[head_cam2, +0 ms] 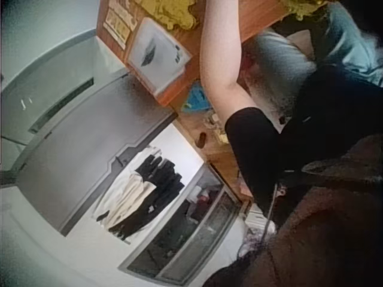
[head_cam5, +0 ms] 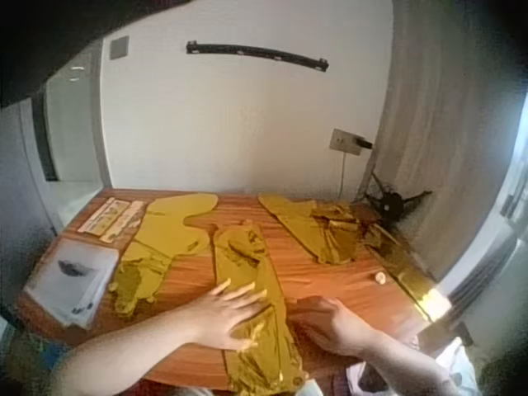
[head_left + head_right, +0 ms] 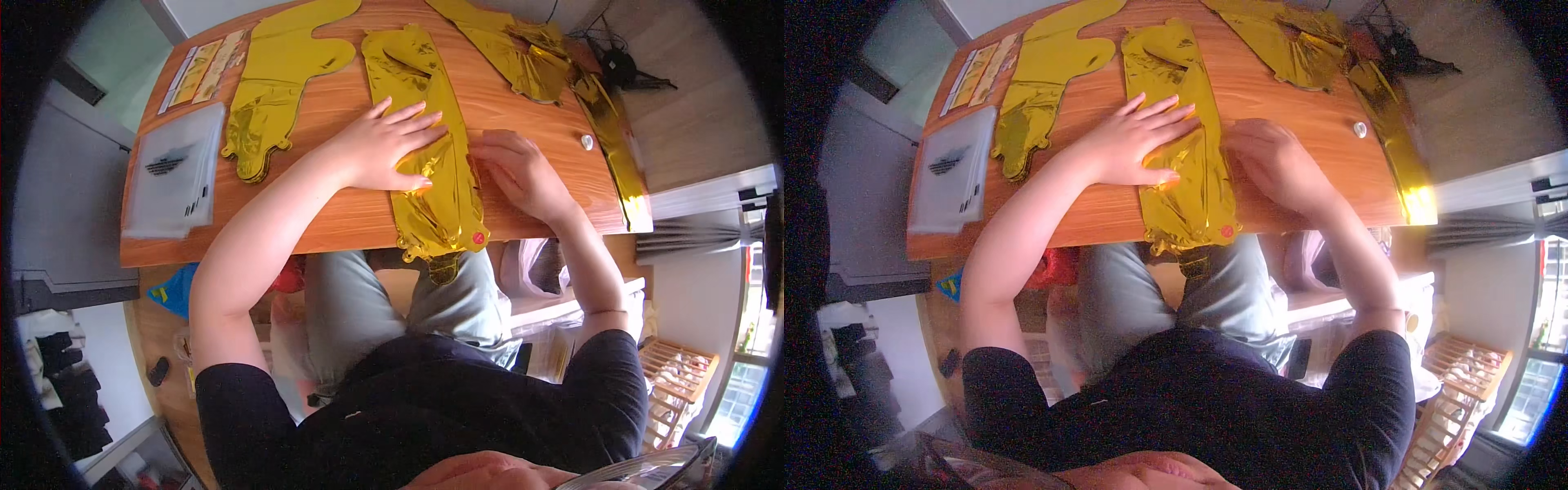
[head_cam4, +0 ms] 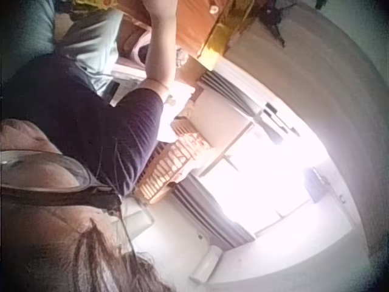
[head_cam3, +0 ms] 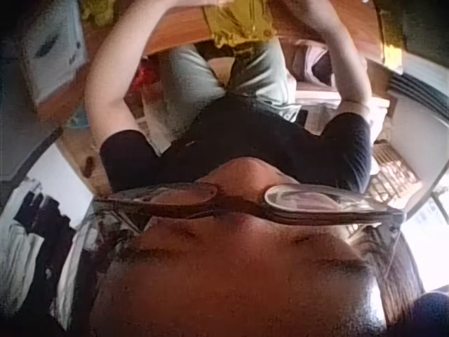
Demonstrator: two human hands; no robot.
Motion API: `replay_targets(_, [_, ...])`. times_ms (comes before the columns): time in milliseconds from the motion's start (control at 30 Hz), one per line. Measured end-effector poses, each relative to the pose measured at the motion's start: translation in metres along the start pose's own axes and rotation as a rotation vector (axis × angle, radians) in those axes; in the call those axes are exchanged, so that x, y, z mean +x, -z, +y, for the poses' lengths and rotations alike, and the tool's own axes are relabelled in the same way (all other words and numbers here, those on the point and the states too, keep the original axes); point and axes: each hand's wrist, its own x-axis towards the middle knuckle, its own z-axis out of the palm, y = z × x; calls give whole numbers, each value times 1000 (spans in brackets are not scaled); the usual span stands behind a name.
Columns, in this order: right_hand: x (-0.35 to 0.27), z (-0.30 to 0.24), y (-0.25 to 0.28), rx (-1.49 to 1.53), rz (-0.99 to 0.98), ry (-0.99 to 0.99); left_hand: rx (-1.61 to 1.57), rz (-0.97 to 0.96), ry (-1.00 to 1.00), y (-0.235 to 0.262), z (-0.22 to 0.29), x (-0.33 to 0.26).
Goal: Folding yellow foil balloons at a desk.
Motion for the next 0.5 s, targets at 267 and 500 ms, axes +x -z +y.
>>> replay_targets(267, [-2, 5, -8, -170, 4, 106, -32, 42, -15, -3, -1, -2])
replay_targets(500, [-4, -1, -8, -181, -8, 147, -6, 34, -36, -1, -2, -1])
